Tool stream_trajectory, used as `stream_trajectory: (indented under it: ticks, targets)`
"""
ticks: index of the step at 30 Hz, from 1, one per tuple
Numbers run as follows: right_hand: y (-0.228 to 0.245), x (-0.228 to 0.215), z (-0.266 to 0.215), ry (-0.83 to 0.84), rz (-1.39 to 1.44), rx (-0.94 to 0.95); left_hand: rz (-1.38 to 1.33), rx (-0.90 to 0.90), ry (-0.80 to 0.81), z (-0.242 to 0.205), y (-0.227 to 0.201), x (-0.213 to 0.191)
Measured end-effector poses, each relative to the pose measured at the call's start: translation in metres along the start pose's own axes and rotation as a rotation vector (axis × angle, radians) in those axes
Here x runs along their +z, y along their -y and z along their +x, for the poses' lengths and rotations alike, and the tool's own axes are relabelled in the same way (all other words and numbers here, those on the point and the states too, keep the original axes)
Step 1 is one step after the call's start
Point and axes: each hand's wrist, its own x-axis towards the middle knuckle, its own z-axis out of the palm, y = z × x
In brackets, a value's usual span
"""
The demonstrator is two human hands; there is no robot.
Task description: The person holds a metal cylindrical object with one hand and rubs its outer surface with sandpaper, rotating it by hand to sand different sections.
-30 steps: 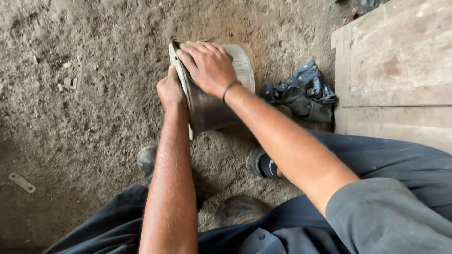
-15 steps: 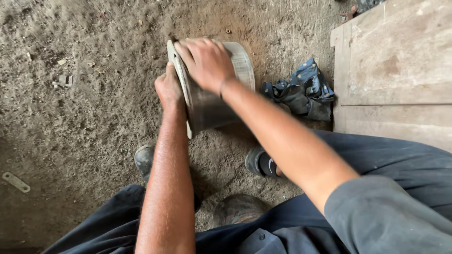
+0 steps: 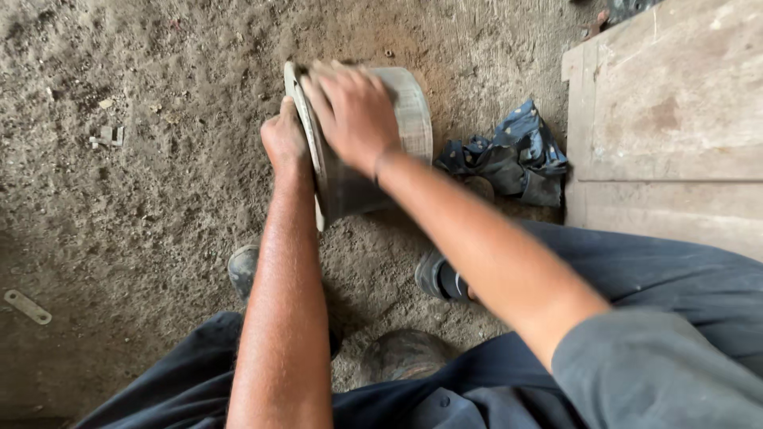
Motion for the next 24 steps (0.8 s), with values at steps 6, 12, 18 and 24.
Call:
stream_trajectory:
  ticks: [6,12,18,24]
  targets:
    - [0.008,0.002,-0.075,-0.291,-0.022,-0.179,-0.035,-0.021,0.01,0.016,0.005,0.001]
    - [0.024,-0.016,-0.13,-0.19,-0.008,-0.203,-0.023,0.056,-0.036,0.017,0.018,0.002]
    - [-0.002,-0.004,-0.008,0.005,0.085,0.077,0.15,0.17,-0.045,0.027,0.017,0.0]
    - [0.015,-0.003,-0.138,-0.296,-0.032,-0.243,0.054,-0.035,-0.045,0.012,-0.003,0.004]
